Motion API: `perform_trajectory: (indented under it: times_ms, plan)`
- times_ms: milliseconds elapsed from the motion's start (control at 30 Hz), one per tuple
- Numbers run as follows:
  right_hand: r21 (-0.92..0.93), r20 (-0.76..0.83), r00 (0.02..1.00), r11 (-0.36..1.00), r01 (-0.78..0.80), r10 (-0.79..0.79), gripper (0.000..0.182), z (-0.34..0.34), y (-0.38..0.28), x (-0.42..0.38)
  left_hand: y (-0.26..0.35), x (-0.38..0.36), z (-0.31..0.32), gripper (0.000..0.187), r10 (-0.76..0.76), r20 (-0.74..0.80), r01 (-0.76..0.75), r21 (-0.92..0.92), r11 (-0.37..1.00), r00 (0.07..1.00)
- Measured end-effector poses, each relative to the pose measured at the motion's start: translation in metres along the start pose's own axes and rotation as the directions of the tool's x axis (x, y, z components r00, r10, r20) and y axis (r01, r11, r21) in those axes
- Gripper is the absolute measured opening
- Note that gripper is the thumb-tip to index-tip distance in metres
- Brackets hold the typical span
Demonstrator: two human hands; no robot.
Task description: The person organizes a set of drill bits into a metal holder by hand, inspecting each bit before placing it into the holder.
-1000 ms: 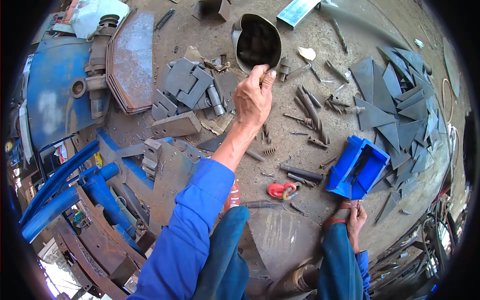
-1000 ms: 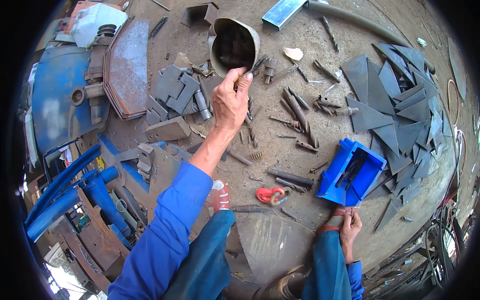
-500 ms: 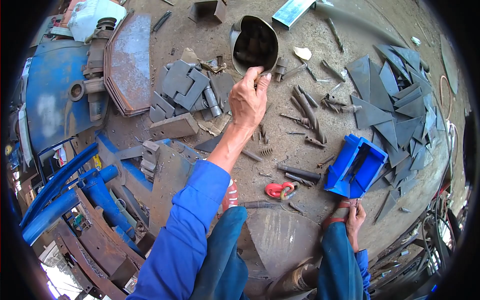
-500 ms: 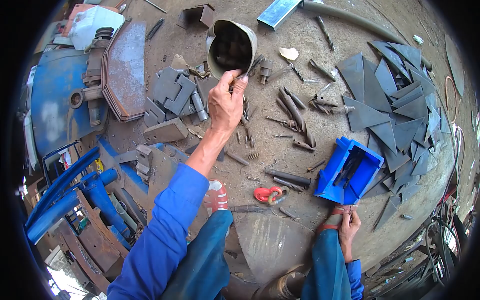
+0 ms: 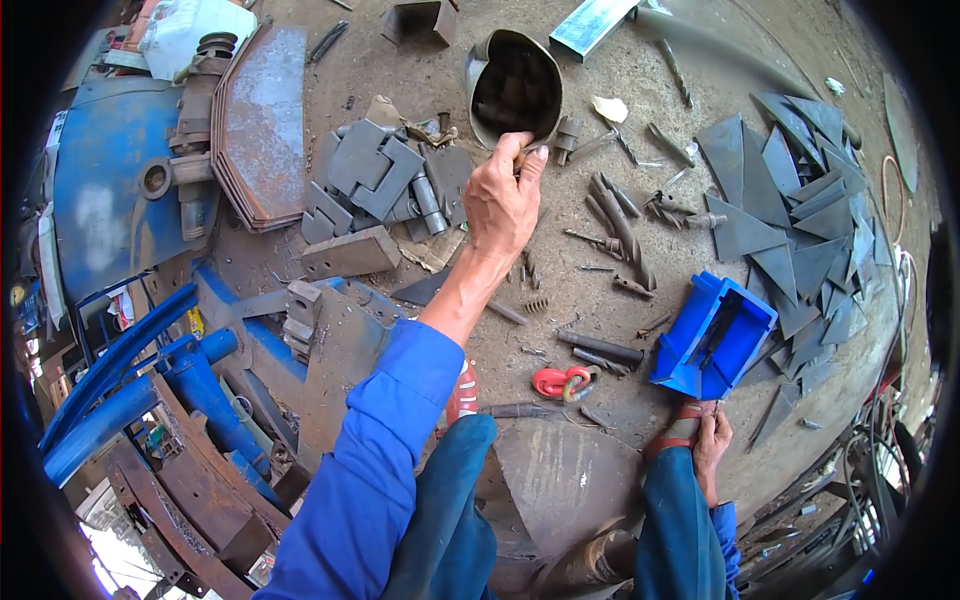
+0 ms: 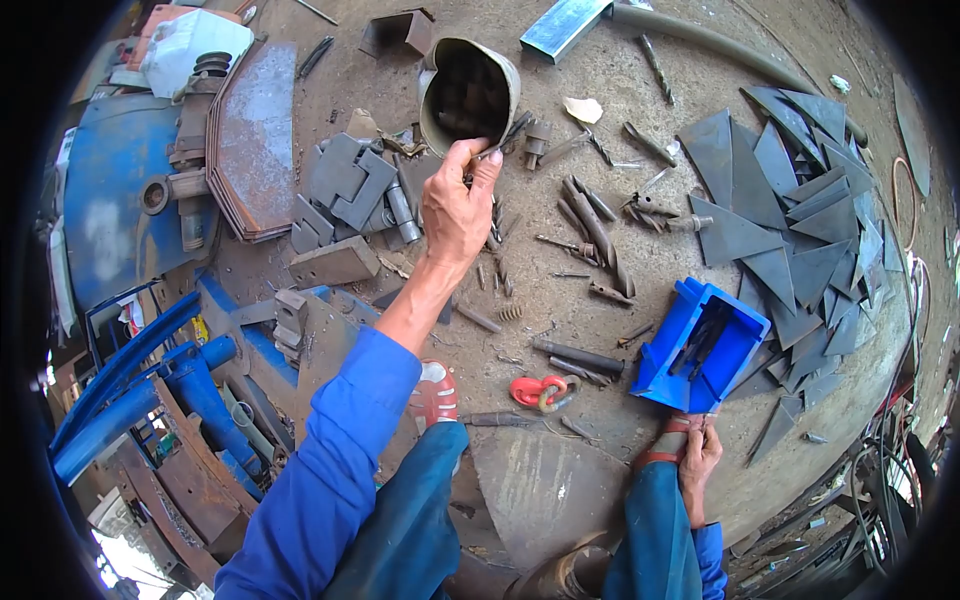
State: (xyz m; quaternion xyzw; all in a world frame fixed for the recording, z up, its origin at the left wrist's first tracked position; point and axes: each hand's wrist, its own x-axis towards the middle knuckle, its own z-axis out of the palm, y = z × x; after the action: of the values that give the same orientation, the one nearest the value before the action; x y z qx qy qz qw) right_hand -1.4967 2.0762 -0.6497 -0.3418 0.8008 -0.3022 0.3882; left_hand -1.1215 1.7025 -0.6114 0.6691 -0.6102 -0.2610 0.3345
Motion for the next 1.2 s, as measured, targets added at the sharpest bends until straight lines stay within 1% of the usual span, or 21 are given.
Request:
perform_trajectory:
  times_ms: [267,333,467,533,567,633,700,767,800,833,933,967,1000,1067,1100,1133,1200]
  plan:
    - [0.04,0.011,1.0,0.999,-0.002,0.002,0.027,0.002,-0.008,0.0,-0.005,0.0,0.003,0.033,0.024,-0.012,-0.024,0.0,1.0,1.0]
    - [0.055,0.024,0.999,0.998,-0.028,0.027,0.024,-0.001,-0.004,-0.001,-0.003,0.002,0.003,0.033,0.015,-0.016,-0.015,-0.003,1.0,1.0]
    - [0.065,0.02,1.0,0.998,-0.021,0.02,0.024,0.003,-0.005,0.0,0.002,0.003,-0.001,0.031,-0.017,0.004,0.017,0.007,1.0,1.0]
    - [0.087,-0.01,1.0,0.996,-0.019,0.019,0.024,0.003,0.0,-0.001,0.005,0.007,-0.002,0.03,-0.016,0.02,0.016,0.0,1.0,1.0]
    - [0.068,0.02,1.0,0.998,-0.012,0.011,0.024,-0.002,0.005,0.0,0.005,0.01,-0.004,0.032,-0.019,0.054,0.019,0.002,1.0,0.998]
    - [0.065,0.025,1.0,0.998,-0.011,0.009,0.024,-0.003,0.009,-0.001,0.007,0.015,-0.006,0.033,-0.03,0.062,0.029,0.013,0.999,0.998]
    - [0.059,0.026,1.0,0.998,-0.01,0.008,0.024,-0.001,0.006,0.001,0.009,0.022,-0.008,0.039,-0.05,0.091,0.048,0.029,0.998,0.995]
    - [0.104,-0.006,1.0,0.995,-0.004,0.005,0.023,0.003,0.002,0.0,0.009,0.03,-0.009,0.04,-0.031,0.064,0.028,0.051,0.998,0.997]
    - [0.102,-0.007,1.0,0.995,-0.004,0.005,0.023,0.002,0.004,0.0,0.009,0.034,-0.009,0.041,-0.011,0.042,0.008,0.071,0.997,0.999]
    - [0.066,0.004,1.0,0.998,0.018,-0.019,0.023,-0.001,0.007,0.001,0.012,0.039,-0.012,0.043,-0.103,0.107,0.096,0.065,0.993,0.989]
    - [0.008,0.022,0.999,0.999,0.046,-0.046,0.02,-0.003,0.008,0.001,0.012,0.05,-0.014,0.043,-0.065,0.086,0.057,0.088,0.994,0.994]
    - [-0.014,0.028,0.998,0.998,0.053,-0.053,0.018,-0.004,0.007,0.001,0.012,0.054,-0.016,0.042,-0.074,0.099,0.067,0.076,0.995,0.992]
    - [-0.018,0.023,0.998,0.999,0.05,-0.05,0.018,-0.002,0.004,0.001,0.025,0.057,-0.024,0.045,-0.171,0.168,0.168,0.032,0.985,0.971]
    - [0.026,-0.013,1.0,0.999,0.02,-0.02,0.017,0.001,0.0,0.0,0.018,0.065,-0.023,0.051,-0.057,0.139,0.071,-0.098,0.993,0.989]
    - [-0.004,0.043,0.999,1.0,0.008,-0.008,0.019,-0.007,0.012,0.0,0.013,0.063,-0.025,0.056,-0.084,0.181,0.123,-0.213,0.969,0.98]
    - [-0.008,0.039,0.999,1.0,0.004,-0.004,0.019,-0.009,0.011,-0.001,0.005,0.063,-0.024,0.061,-0.104,0.226,0.169,-0.291,0.942,0.969]
    - [0.025,0.05,0.999,1.0,-0.011,0.01,0.018,-0.005,0.001,0.0,0.019,0.056,-0.045,0.067,-0.239,0.306,0.36,-0.442,0.822,0.921]
